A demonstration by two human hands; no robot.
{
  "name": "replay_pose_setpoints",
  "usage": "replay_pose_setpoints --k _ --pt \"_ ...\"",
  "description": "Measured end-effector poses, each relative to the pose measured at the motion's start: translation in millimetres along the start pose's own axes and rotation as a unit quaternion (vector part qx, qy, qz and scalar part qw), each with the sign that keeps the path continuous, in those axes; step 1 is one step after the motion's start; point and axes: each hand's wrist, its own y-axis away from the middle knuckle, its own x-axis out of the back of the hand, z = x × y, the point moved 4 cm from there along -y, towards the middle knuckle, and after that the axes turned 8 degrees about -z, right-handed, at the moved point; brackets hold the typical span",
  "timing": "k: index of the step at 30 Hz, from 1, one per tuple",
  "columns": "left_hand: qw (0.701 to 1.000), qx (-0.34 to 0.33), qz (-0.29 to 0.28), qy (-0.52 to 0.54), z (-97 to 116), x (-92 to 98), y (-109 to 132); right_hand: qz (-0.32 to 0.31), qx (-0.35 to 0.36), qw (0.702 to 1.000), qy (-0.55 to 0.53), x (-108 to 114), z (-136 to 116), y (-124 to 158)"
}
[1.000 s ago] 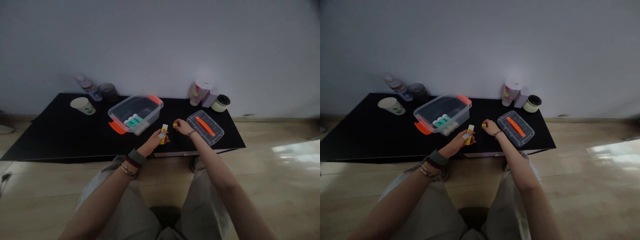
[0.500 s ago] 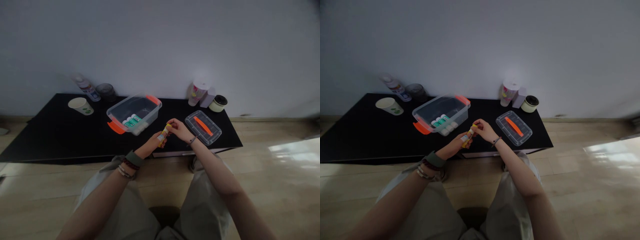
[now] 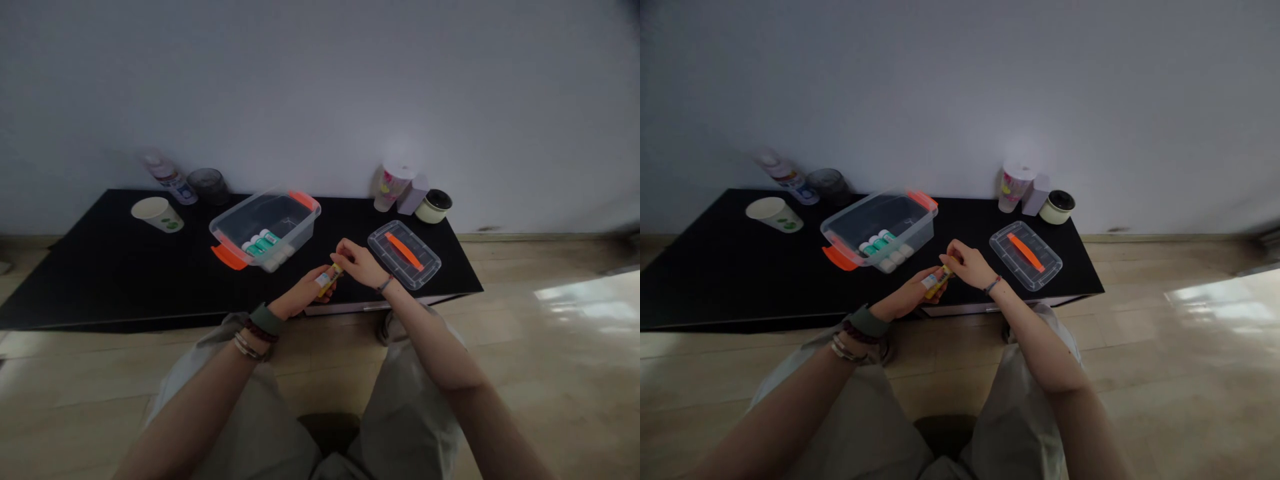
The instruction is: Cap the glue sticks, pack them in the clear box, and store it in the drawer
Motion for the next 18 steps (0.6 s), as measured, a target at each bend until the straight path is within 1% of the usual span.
replay_pose_setpoints --k 2,5,7,10,12,14,16,18 --pt "0.999 0.014 -0.004 -0.034 -2 1.6 1 0.000 0.006 1.000 0.016 -1 -2 1" --pt "0.999 0.016 -0.033 -0.026 -4 -1.4 2 0.005 0.010 1.000 0.027 -2 -6 2" --pt "0.999 0.002 -0.047 -0.002 -3 -5.3 2 0.015 0.011 0.999 0.032 0 -9 2" --pt "0.998 -0.036 -0.051 0.011 1 -10.3 2 0.028 0.002 0.999 0.042 2 -13 1" --pt "0.997 -0.070 -0.041 -0.017 3 -11.5 1 0.033 -0.010 0.998 0.052 3 -14 1" --pt "0.993 -0.100 -0.016 -0.063 5 -10.4 2 0.037 -0.019 0.997 0.070 2 -14 1" --pt "0.986 -0.115 0.013 -0.120 6 -8.2 3 0.036 -0.029 0.995 0.090 0 -12 0" --pt "0.972 -0.124 0.044 -0.193 9 -6.7 5 0.038 -0.043 0.992 0.108 -3 -9 -1"
